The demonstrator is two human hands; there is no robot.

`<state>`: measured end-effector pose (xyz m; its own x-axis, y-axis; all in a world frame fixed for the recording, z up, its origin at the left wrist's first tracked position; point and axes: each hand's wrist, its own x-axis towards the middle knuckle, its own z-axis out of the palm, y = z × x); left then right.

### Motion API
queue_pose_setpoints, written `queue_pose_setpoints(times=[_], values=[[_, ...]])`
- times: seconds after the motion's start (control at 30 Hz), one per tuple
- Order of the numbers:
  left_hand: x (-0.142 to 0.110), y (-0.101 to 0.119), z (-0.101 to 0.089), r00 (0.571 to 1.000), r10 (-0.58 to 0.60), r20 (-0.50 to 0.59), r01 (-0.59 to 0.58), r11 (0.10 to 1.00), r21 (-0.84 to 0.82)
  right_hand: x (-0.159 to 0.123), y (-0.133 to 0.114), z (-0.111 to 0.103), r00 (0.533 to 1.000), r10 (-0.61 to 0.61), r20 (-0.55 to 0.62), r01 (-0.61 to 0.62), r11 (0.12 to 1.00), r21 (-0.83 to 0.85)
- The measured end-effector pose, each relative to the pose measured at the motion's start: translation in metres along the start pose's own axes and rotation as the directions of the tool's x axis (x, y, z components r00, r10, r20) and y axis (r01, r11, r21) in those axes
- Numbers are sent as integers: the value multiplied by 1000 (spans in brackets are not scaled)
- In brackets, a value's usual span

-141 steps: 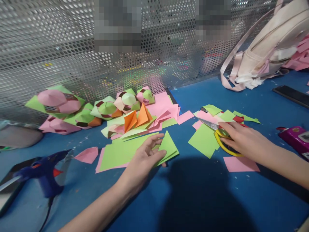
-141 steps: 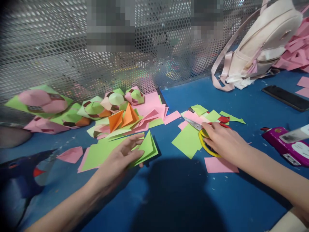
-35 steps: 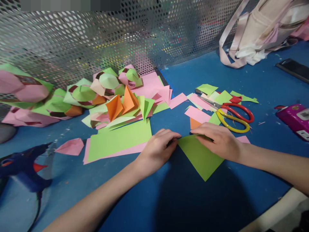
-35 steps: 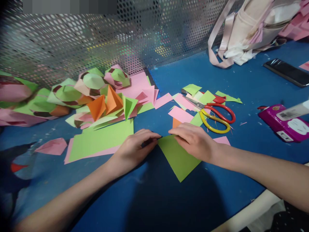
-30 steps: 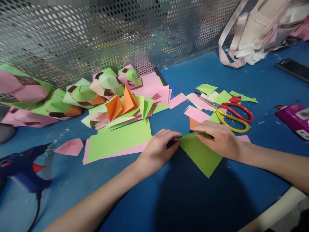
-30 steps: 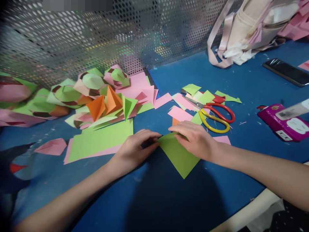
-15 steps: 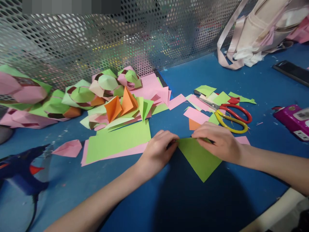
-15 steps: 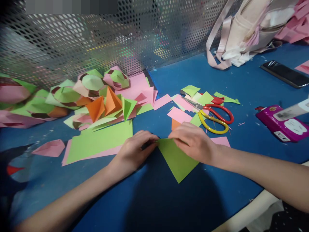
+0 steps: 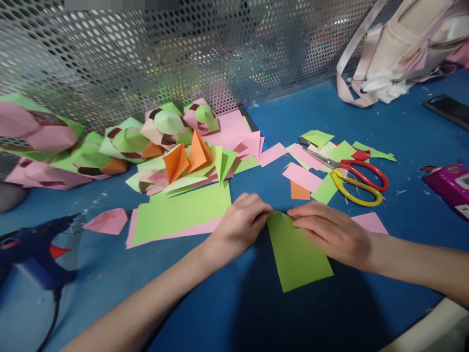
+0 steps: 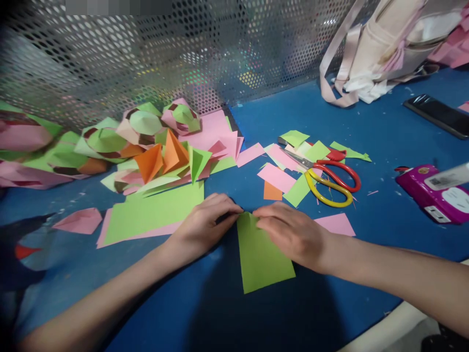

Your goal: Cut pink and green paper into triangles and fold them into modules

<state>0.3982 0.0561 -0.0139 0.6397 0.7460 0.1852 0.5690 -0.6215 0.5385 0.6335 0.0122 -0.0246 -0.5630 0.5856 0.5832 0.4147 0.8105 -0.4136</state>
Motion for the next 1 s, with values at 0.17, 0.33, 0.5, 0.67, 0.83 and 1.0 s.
queue_pose_setpoints(times=[0.17,0.33,0.5,0.67,0.83,1.0], values=[[-3,16,-1,983,166,-84,-164,986,28,4,18,-10,994,107,-19,-106,993,42],[-13,46,8,907,416,64,-421,893,162,13,29,-17,985,173,17,-174,983,56],[-21,56,24,894,428,133,-448,864,229,15,19,-20,983,184,13,-184,983,-14],[-24,58,27,899,421,123,-438,862,255,0,7,-17,997,77,7,-76,995,-62],[-27,54,20,893,430,131,-450,855,259,-18,6,-11,998,-48,46,54,987,-149],[-34,39,11,906,418,61,-418,863,283,-23,4,-12,991,-84,104,103,975,-195]])
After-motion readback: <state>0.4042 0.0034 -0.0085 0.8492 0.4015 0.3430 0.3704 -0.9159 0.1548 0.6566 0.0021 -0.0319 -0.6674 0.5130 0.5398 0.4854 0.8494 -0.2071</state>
